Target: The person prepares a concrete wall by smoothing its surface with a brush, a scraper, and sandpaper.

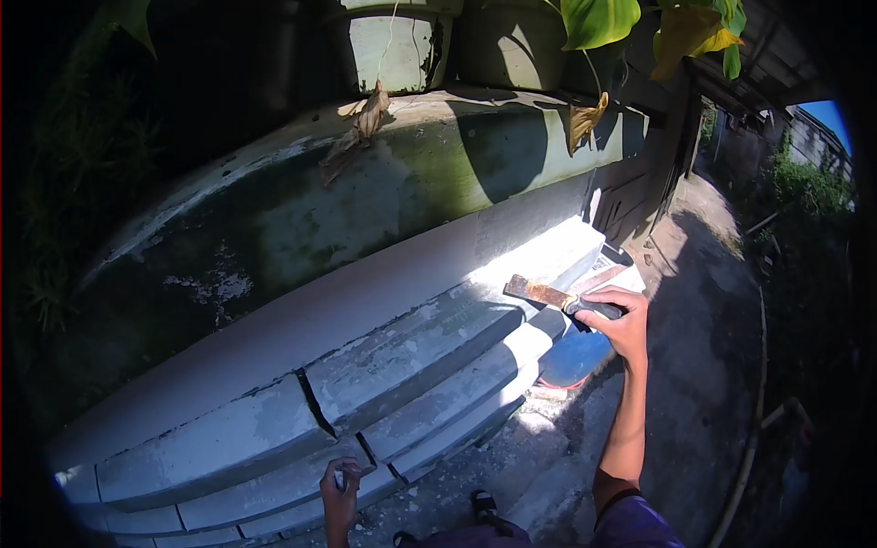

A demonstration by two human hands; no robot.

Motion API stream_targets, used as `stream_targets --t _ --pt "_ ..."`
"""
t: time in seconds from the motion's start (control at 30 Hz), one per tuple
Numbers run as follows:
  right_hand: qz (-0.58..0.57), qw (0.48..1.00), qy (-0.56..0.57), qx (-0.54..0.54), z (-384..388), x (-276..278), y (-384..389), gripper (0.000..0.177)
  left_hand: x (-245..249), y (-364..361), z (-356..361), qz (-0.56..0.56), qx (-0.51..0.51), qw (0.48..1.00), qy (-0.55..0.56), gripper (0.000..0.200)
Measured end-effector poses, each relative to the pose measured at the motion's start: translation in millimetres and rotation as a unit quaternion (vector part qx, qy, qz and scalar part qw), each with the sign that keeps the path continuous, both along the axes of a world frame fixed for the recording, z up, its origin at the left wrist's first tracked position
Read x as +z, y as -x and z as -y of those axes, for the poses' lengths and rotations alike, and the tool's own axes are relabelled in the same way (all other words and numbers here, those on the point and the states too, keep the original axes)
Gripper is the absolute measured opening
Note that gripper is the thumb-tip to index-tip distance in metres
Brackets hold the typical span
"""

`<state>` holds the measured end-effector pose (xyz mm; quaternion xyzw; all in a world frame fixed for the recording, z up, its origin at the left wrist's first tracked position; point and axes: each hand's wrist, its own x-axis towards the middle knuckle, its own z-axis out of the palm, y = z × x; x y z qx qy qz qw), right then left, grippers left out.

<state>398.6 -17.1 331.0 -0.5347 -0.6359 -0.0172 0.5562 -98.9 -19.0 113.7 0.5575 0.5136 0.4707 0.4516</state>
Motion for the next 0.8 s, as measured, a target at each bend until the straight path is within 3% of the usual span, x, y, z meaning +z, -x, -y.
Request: stream_targets --t 0.23,0.47,0.67,0.73,0.8 --pt "0.129 0.991 0.023 0.040 -75.3 43.9 -8.1 0.026 -10.8 -8.7 7.7 0.017 0.072 0.997 -0.006 0.016" --pt "0.057 0.993 0.024 0.099 -102.6 42.4 -50.5 0.026 -34.3 -21.9 36.2 0.085 0.123 0.989 0.018 0.022" --pt "0.116 0.988 0.036 0.096 -102.3 46.7 -40.4 0.024 -66.3 -20.2 55.0 0.079 0.162 0.983 0.030 0.021" --pt "0.074 0.992 0.032 0.098 -106.2 46.0 -49.1 0.025 -66.6 -19.2 60.7 0.048 0.160 0.986 0.030 0.022" --pt "0.082 0.992 0.047 0.080 -107.5 47.4 -37.0 0.024 -48.5 -33.8 54.1 0.096 0.171 0.979 0.050 0.021"
